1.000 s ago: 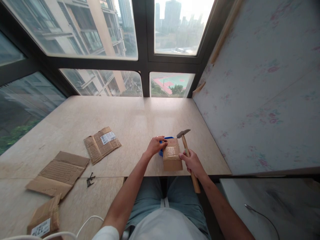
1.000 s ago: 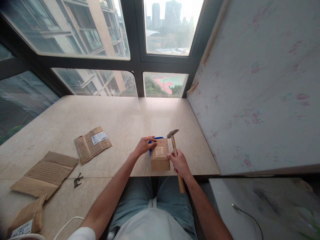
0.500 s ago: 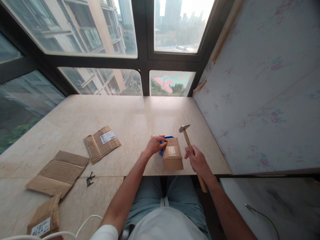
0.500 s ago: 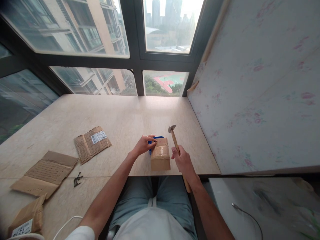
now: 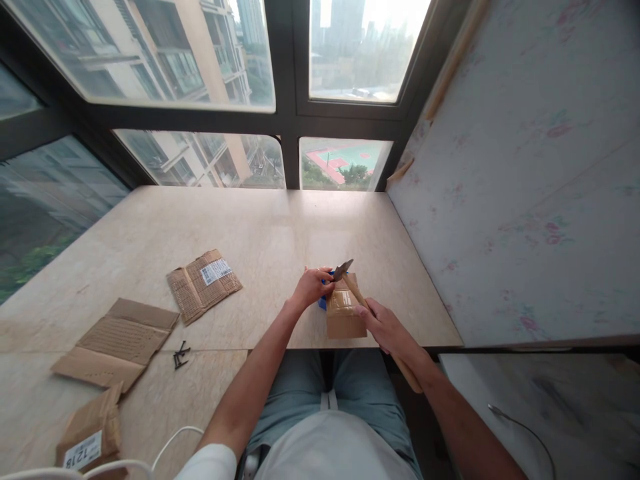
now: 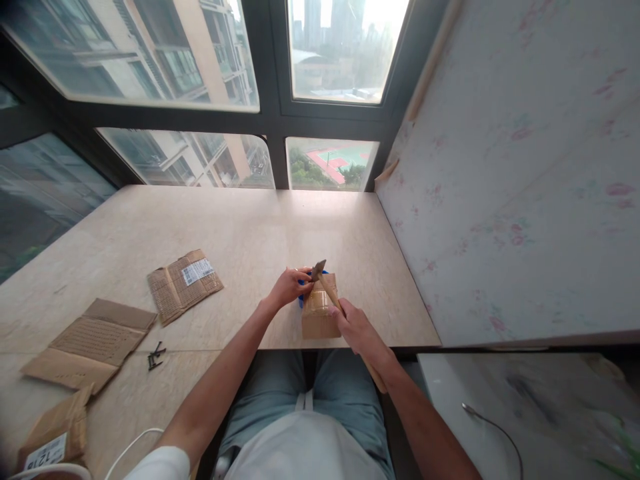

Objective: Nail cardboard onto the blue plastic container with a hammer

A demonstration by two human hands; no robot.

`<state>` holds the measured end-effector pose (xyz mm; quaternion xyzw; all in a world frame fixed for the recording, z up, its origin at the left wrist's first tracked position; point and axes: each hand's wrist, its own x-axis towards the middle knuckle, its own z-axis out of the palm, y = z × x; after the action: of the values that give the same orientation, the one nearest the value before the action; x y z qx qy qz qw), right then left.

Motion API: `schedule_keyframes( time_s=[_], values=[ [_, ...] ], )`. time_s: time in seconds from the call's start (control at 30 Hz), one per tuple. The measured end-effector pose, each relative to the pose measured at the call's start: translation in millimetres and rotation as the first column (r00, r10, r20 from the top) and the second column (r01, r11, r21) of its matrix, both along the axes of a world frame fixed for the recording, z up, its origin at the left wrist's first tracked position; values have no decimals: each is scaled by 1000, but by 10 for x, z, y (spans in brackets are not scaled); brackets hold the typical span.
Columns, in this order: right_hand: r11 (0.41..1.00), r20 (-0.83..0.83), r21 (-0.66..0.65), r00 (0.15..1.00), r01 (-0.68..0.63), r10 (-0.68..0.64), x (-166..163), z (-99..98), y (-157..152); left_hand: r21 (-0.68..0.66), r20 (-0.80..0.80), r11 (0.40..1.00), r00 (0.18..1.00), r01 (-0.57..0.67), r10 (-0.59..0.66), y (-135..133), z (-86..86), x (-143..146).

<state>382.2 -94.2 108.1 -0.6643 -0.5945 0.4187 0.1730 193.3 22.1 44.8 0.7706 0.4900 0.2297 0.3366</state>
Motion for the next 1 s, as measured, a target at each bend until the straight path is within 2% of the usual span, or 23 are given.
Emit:
schedule_keyframes(
  time_s=[0.23, 0.5, 0.67, 1.0],
  values=[
    [993, 55, 105, 998, -45, 40, 64, -101, -15, -2, 28, 1000, 1000, -9, 9, 12, -58, 0],
    [982, 89, 182, 996, -41, 25, 97, -176, -6, -40, 20, 998, 999, -41, 41, 16, -38, 11],
    [985, 152, 155, 987, -74, 50, 117, -226, 16, -46, 27, 998, 999, -37, 38, 12, -23, 13],
    [985, 107, 167, 994, -50, 32, 86, -196, 10, -58, 34, 997, 998, -48, 50, 20, -61, 7]
  ],
)
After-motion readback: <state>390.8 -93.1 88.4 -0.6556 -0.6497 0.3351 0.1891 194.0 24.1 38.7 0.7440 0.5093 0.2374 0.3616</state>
